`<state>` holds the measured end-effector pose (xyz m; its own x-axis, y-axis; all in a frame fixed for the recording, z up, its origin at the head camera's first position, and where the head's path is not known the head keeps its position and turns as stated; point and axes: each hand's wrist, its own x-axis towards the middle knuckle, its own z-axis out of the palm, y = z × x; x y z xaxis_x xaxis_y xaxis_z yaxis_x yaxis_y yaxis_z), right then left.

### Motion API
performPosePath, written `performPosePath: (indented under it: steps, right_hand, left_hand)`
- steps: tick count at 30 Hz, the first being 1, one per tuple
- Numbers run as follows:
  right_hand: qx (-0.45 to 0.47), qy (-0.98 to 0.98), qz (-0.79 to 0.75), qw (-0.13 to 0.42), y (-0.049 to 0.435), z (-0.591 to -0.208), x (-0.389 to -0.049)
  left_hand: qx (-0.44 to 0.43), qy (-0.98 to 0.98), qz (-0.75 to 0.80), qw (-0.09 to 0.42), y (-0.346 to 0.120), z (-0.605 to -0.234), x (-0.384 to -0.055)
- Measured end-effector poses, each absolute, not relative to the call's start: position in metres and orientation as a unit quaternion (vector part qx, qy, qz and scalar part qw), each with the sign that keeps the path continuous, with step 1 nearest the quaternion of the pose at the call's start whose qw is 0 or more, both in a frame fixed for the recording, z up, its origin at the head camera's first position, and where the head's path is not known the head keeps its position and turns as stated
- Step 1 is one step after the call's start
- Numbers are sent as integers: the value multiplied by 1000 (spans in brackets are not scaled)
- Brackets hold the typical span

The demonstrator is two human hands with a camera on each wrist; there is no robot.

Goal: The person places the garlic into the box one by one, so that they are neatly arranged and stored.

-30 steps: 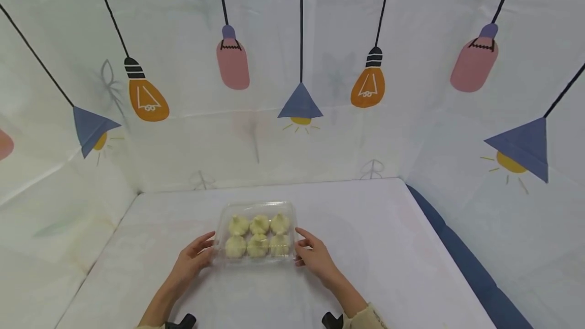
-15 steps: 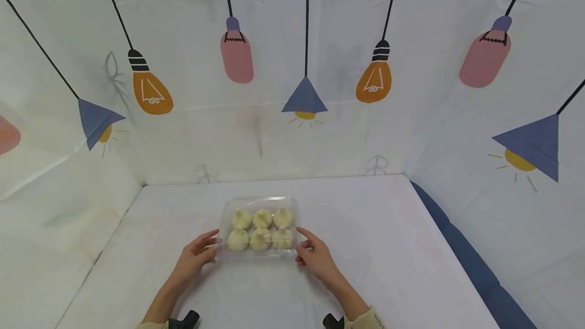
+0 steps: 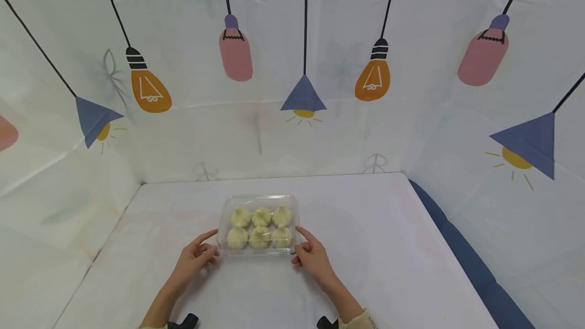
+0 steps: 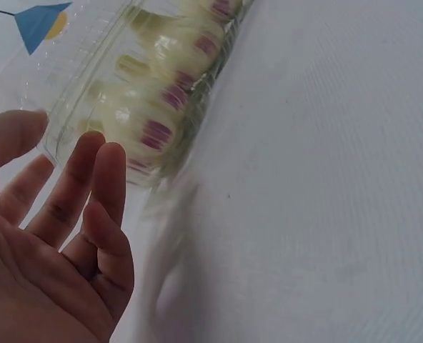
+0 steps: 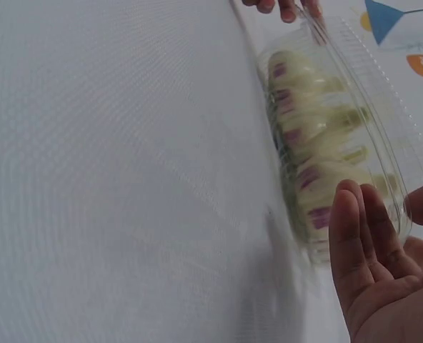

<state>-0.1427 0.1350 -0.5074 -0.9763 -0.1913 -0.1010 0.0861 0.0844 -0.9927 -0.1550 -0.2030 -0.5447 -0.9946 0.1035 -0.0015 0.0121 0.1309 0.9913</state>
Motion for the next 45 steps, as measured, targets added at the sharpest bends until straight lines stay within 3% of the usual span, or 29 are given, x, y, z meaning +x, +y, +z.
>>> performPosePath:
  steps: [6,24,33,45]
  right_hand:
    - [-23,719,-689,87,130,-508,-139]
    - [39,696,-714,63,115,-517,-140]
    - [68,674,-734,44,113,-550,-151]
    - [77,670,-738,41,108,-551,-149]
  left_hand:
    - [14,754,655,31,-197,-548,-154]
    - [-47,722,688,-54,-180,-562,-153]
    - [-64,704,706,-34,-180,-561,-153]
    - [-67,694,717,-5,-183,-555,-152]
